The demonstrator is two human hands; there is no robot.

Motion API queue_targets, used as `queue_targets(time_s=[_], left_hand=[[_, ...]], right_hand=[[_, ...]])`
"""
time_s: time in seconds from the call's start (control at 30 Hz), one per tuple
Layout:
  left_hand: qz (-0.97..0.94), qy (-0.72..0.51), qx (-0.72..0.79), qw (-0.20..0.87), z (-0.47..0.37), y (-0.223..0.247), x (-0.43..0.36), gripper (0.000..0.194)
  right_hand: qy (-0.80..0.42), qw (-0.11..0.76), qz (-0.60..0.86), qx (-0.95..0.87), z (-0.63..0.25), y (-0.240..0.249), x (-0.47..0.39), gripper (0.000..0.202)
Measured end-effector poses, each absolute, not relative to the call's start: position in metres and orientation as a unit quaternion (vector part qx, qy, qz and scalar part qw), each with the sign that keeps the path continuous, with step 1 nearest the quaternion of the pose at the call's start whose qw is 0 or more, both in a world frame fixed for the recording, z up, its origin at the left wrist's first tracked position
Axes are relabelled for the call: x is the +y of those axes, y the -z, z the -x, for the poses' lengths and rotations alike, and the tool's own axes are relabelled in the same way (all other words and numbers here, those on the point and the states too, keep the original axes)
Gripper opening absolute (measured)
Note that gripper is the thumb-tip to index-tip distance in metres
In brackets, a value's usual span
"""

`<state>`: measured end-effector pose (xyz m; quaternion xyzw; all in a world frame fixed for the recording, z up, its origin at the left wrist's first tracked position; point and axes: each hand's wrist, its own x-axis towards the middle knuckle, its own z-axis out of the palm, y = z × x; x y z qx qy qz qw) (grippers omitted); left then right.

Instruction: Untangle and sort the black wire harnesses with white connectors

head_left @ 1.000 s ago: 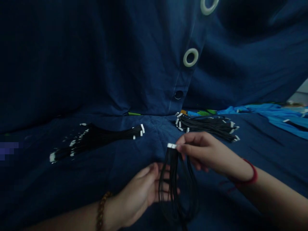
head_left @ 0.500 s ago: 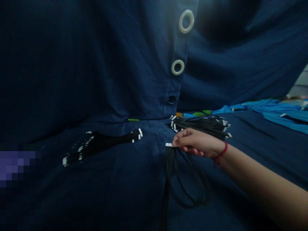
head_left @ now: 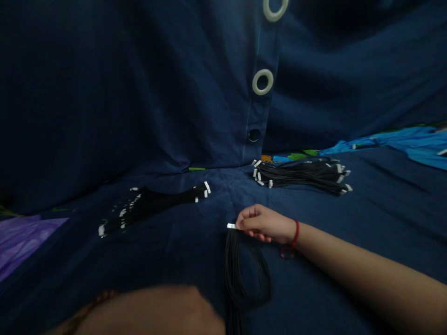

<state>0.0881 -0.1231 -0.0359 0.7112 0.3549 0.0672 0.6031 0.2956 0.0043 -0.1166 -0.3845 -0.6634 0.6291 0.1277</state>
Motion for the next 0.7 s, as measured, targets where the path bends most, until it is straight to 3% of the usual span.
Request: queue_targets(time_s=[0.03, 0.13, 0.2, 0.4, 0.53, 0.7], left_hand=[[-0.742, -0.07, 0.378, 0.549, -0.087, 0.035, -0.112, 0.009], [-0.89, -0.064, 0.378, 0.245, -0.086, 0.044, -0.089, 0.025], [-0.934, -0.069, 0.322, 0.142, -0.086, 0.057, -0.081, 0.032], [-0.97, -0.08, 0.225, 0.047, -0.085, 0.079, -0.069, 0.025], [-0.944, -0.112, 0.31, -0.01, -0.095, 0.081, -0.053, 0.021], [-0.939, -0.047, 0.337, 0.045, -0.106, 0.085, -0.031, 0.032]], right_hand=[[-0.628, 0.127, 0.385, -0.665, -0.296, 0.117, 0.005, 0.02], [-0.623, 0.127, 0.386, -0.668, -0.296, 0.119, 0.005, 0.02], [-0.622, 0.126, 0.386, -0.67, -0.296, 0.119, 0.005, 0.02], [-0.615, 0.12, 0.385, -0.678, -0.295, 0.115, 0.004, 0.019], [-0.614, 0.107, 0.383, -0.682, -0.293, 0.112, 0.002, 0.018], [-0.62, 0.103, 0.385, -0.676, -0.292, 0.11, -0.002, 0.015]])
